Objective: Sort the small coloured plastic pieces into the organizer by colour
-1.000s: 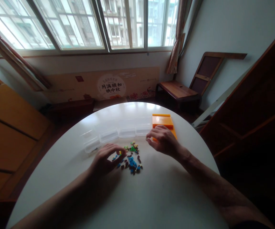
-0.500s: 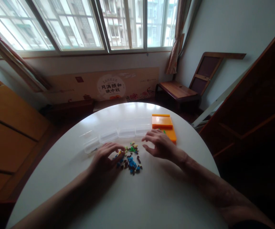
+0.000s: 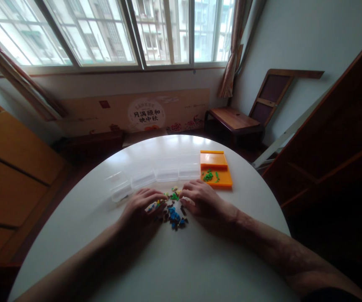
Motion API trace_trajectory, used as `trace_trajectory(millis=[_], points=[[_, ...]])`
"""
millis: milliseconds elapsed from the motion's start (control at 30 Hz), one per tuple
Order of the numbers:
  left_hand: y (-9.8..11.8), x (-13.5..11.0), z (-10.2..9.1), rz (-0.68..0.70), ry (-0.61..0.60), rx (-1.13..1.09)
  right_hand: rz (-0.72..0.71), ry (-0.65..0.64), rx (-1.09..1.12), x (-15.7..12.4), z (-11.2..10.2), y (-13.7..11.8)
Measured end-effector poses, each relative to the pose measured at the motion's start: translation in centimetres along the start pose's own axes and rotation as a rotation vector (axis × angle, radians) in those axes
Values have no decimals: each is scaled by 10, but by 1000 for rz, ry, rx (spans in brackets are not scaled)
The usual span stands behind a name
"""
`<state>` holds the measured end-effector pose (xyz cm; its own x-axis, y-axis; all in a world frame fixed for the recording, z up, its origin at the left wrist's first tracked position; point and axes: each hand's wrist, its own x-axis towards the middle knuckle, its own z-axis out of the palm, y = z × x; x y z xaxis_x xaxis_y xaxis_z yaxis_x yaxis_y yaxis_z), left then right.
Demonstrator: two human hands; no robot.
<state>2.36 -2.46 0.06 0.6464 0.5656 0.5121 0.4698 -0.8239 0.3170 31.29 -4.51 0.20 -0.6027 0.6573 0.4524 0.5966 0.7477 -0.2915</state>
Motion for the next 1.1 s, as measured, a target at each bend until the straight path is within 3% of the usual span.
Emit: trace_trajectory(millis=[233, 600, 833, 967, 1100], points=[[2, 2, -1, 6, 1, 5, 69, 12, -9, -1, 10, -1], [2, 2, 0, 9, 7, 5, 73, -57, 116, 1, -6, -4], [1, 2, 1, -4, 14, 14, 51, -80, 20, 0, -2, -10], [2, 2, 0, 4, 20, 22, -20, -50, -42, 2, 4, -8], [1, 1, 0, 3, 24, 25, 24, 51, -61, 0, -11, 3]])
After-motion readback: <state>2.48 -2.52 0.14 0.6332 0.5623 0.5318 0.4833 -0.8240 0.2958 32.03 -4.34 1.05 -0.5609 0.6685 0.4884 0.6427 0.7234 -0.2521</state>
